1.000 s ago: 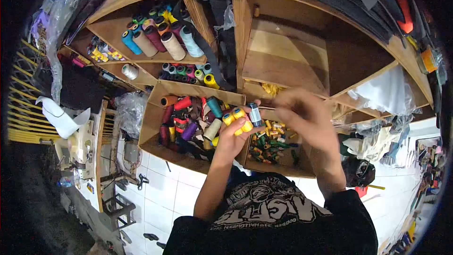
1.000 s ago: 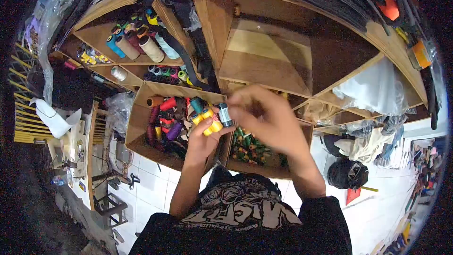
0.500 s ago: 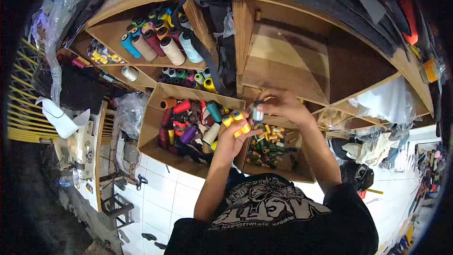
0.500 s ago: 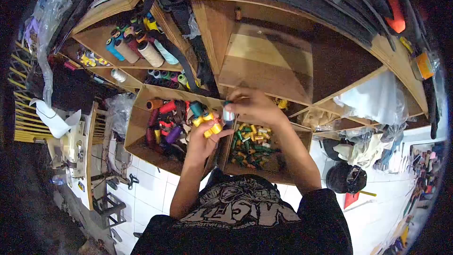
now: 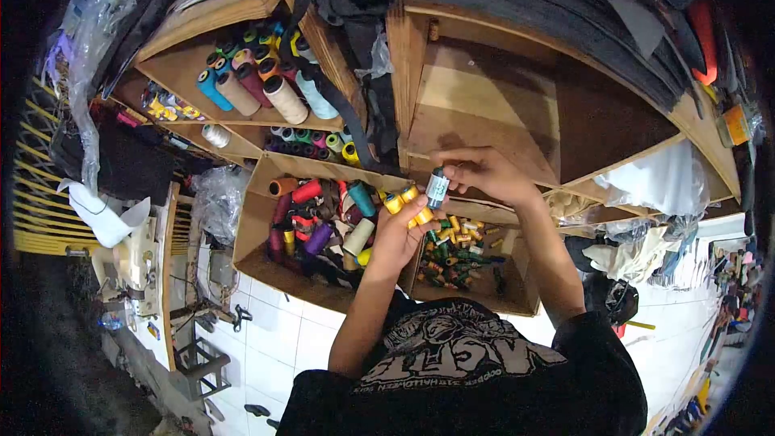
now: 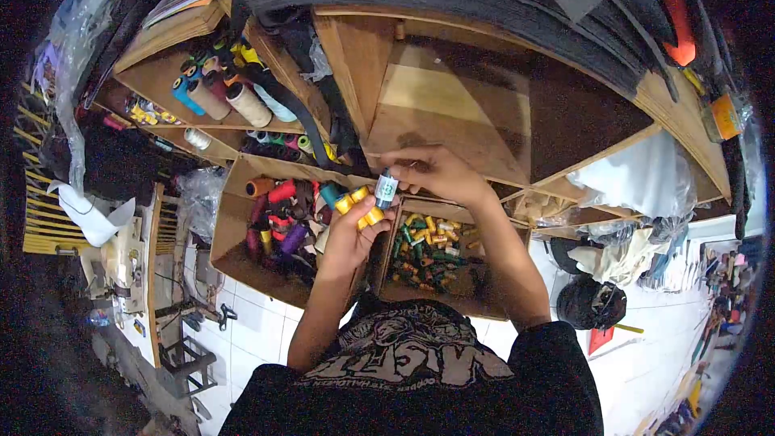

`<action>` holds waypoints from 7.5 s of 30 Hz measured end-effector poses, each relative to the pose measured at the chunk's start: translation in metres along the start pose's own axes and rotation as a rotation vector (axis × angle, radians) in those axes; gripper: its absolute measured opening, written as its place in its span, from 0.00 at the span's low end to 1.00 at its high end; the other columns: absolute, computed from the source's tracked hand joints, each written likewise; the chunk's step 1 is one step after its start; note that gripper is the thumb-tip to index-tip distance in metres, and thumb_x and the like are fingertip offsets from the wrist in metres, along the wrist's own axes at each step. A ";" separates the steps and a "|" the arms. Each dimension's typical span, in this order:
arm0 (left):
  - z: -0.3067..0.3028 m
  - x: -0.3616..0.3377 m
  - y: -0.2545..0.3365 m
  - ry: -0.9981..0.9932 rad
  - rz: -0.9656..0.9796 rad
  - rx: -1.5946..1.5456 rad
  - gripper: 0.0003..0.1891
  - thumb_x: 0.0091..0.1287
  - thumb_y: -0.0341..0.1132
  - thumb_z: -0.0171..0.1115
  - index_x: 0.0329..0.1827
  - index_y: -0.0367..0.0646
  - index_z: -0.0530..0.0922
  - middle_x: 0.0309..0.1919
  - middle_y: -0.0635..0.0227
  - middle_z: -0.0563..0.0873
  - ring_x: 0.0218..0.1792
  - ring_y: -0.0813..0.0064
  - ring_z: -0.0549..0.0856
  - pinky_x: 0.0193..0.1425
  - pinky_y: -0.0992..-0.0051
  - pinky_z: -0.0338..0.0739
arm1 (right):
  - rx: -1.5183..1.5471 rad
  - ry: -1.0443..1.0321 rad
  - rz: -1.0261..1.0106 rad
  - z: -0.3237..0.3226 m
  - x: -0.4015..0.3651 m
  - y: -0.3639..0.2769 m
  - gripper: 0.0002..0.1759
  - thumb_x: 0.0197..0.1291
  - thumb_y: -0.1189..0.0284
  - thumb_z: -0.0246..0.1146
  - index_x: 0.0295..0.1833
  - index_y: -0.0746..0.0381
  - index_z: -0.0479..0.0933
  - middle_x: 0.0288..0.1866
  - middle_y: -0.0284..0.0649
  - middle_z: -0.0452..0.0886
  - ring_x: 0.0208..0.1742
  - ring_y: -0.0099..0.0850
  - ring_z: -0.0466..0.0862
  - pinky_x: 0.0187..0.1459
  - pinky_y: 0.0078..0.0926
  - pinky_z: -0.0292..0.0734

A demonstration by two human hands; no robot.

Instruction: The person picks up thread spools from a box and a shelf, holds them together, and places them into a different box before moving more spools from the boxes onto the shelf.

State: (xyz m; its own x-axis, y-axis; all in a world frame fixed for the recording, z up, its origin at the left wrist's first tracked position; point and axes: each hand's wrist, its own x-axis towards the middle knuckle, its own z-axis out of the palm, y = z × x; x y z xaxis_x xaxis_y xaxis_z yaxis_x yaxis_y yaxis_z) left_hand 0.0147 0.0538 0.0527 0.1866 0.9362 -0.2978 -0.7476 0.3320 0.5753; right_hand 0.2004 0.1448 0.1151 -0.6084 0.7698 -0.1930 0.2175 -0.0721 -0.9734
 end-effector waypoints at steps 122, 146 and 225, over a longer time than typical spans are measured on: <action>0.023 -0.104 0.006 0.107 0.124 -0.158 0.11 0.67 0.33 0.60 0.48 0.38 0.76 0.40 0.61 0.84 0.37 0.73 0.85 0.42 0.78 0.83 | 0.230 0.304 -0.375 0.107 -0.069 -0.008 0.15 0.60 0.75 0.64 0.52 0.67 0.78 0.45 0.39 0.83 0.44 0.22 0.81 0.48 0.21 0.76; 0.011 -0.104 -0.007 0.219 0.217 -0.156 0.11 0.64 0.28 0.63 0.48 0.40 0.74 0.41 0.65 0.81 0.42 0.70 0.84 0.49 0.72 0.83 | 0.116 0.416 -0.423 0.120 -0.067 0.005 0.21 0.56 0.70 0.68 0.54 0.65 0.75 0.42 0.43 0.84 0.42 0.27 0.83 0.48 0.26 0.77; 0.003 -0.090 -0.016 0.278 0.211 0.047 0.09 0.63 0.24 0.62 0.45 0.36 0.74 0.40 0.58 0.84 0.42 0.63 0.86 0.50 0.71 0.84 | 0.205 0.516 -0.204 -0.023 0.035 0.044 0.22 0.53 0.66 0.69 0.52 0.65 0.76 0.42 0.38 0.82 0.37 0.26 0.79 0.39 0.24 0.74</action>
State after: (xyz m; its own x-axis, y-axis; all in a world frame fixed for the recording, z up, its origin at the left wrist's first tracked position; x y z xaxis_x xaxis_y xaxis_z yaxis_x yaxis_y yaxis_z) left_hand 0.0116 -0.0356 0.0727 -0.1544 0.9198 -0.3607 -0.7199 0.1452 0.6787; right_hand 0.2062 0.1836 0.0679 -0.1617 0.9862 0.0357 -0.0486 0.0282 -0.9984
